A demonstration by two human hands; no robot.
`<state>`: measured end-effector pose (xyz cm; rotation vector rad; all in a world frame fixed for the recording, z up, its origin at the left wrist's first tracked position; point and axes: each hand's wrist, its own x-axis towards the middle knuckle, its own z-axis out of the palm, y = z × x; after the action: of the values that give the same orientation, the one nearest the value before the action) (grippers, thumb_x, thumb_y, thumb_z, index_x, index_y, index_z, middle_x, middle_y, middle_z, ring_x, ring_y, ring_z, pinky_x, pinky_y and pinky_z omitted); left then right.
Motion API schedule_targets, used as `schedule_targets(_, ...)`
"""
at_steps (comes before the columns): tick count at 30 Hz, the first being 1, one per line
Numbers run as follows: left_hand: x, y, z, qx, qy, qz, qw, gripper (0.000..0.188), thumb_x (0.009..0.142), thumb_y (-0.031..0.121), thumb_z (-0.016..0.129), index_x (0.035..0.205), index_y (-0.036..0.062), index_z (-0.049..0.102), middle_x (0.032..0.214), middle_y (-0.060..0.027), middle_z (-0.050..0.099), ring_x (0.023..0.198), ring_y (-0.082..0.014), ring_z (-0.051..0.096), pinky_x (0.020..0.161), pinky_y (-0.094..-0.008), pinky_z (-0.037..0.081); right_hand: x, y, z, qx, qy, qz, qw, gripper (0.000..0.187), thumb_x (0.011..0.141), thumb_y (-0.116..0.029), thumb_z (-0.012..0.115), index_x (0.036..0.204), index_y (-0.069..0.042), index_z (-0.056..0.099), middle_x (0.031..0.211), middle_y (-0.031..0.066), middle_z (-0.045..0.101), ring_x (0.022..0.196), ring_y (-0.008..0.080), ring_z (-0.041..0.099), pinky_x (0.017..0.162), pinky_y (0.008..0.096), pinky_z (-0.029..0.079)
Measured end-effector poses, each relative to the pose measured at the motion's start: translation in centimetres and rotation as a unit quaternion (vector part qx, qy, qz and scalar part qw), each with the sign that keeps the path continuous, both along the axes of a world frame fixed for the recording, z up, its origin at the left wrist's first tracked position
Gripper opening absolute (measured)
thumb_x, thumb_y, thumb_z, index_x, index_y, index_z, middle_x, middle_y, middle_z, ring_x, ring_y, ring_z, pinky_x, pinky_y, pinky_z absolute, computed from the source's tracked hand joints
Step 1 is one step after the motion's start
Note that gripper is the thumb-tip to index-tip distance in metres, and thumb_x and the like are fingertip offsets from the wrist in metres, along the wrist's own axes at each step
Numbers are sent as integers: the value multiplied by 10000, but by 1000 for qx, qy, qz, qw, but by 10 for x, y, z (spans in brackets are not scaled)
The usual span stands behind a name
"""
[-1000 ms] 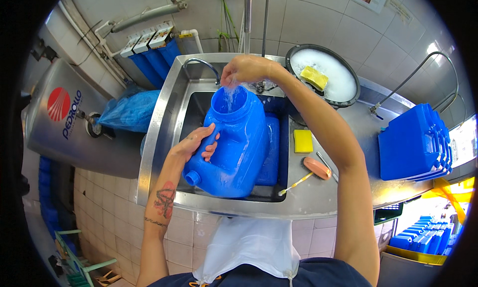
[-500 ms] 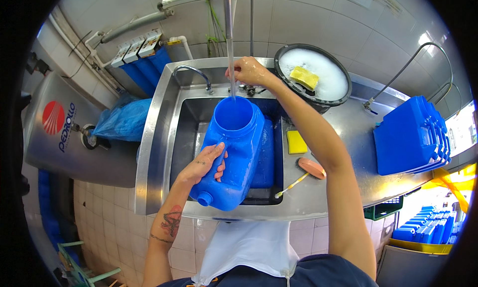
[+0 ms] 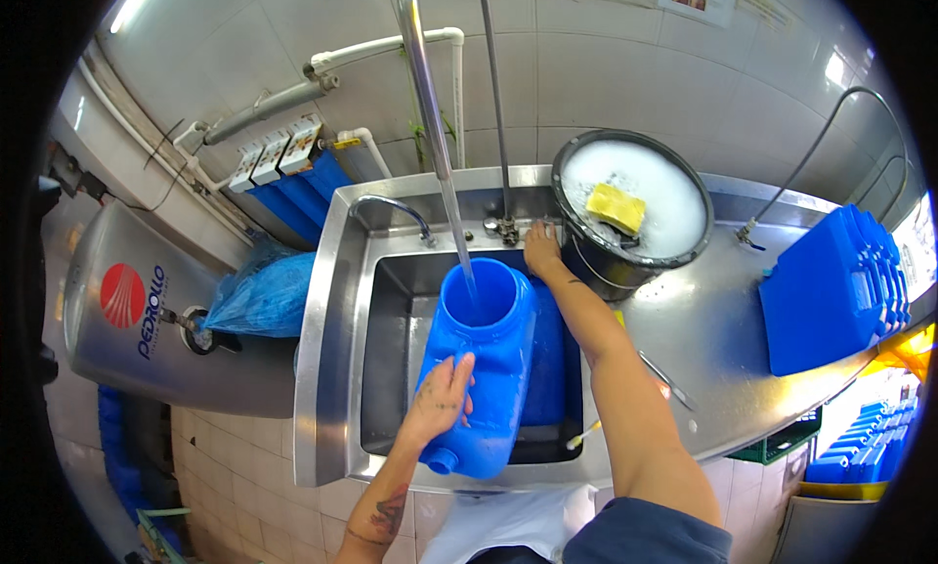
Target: The person repeatedly washes large blue plastic containers in a stainless steel sink. They scrub the containers with a sponge, rinse them under running water, and place them on a nearby counter. The person handles multiple containers one at a time, moving them between the sink and the counter.
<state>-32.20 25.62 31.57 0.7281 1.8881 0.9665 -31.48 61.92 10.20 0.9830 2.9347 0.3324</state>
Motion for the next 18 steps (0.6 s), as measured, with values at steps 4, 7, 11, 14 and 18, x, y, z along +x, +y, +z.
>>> schedule_targets(4, -2, -8, -9, -26, 1, 18, 999, 537, 1000, 489, 416, 898, -18, 561, 649, -139, 614, 535, -217, 614, 526, -338, 505, -37, -6, 40, -73, -179, 16, 981, 372, 938, -177, 460, 1266, -83, 609, 1358, 113, 559, 1283, 261, 490, 1130, 604, 66)
schedule_targets(7, 0, -6, -6, -13, -8, 21, 1000, 553, 1001, 502, 406, 931, -24, 565, 663, -137, 617, 547, -211, 614, 537, -334, 508, -55, 5, 41, -38, -208, 45, 976, 338, 954, -166, 426, 1076, -141, 740, 1106, 45, 716, 1039, 216, 670, 1119, 563, 78)
schedule_targets(11, -1, -1, -5, -37, -25, -6, 999, 569, 1001, 511, 400, 956, -32, 562, 676, -137, 615, 556, -207, 615, 534, -333, 508, -68, 10, 36, -54, -218, 28, 974, 334, 959, -194, 437, 1116, -110, 719, 1122, 66, 707, 1044, 248, 658, 1099, 572, 108)
schedule_targets(14, -1, -2, -3, -12, -46, 9, 999, 537, 1005, 498, 416, 884, -14, 520, 739, -98, 545, 536, -155, 569, 462, -311, 486, -69, 2, 35, -24, -212, 48, 976, 342, 961, -220, 446, 1155, -96, 699, 1165, 90, 685, 1077, 277, 630, 1084, 577, 172)
schedule_targets(18, -3, -6, -9, -8, -46, 18, 999, 552, 1001, 517, 411, 881, -11, 519, 714, -93, 534, 531, -152, 566, 457, -313, 487, -68, -26, 56, 6, -130, 56, 990, 351, 962, -231, 447, 1185, -96, 683, 1239, 113, 643, 1171, 289, 560, 1056, 570, 273)
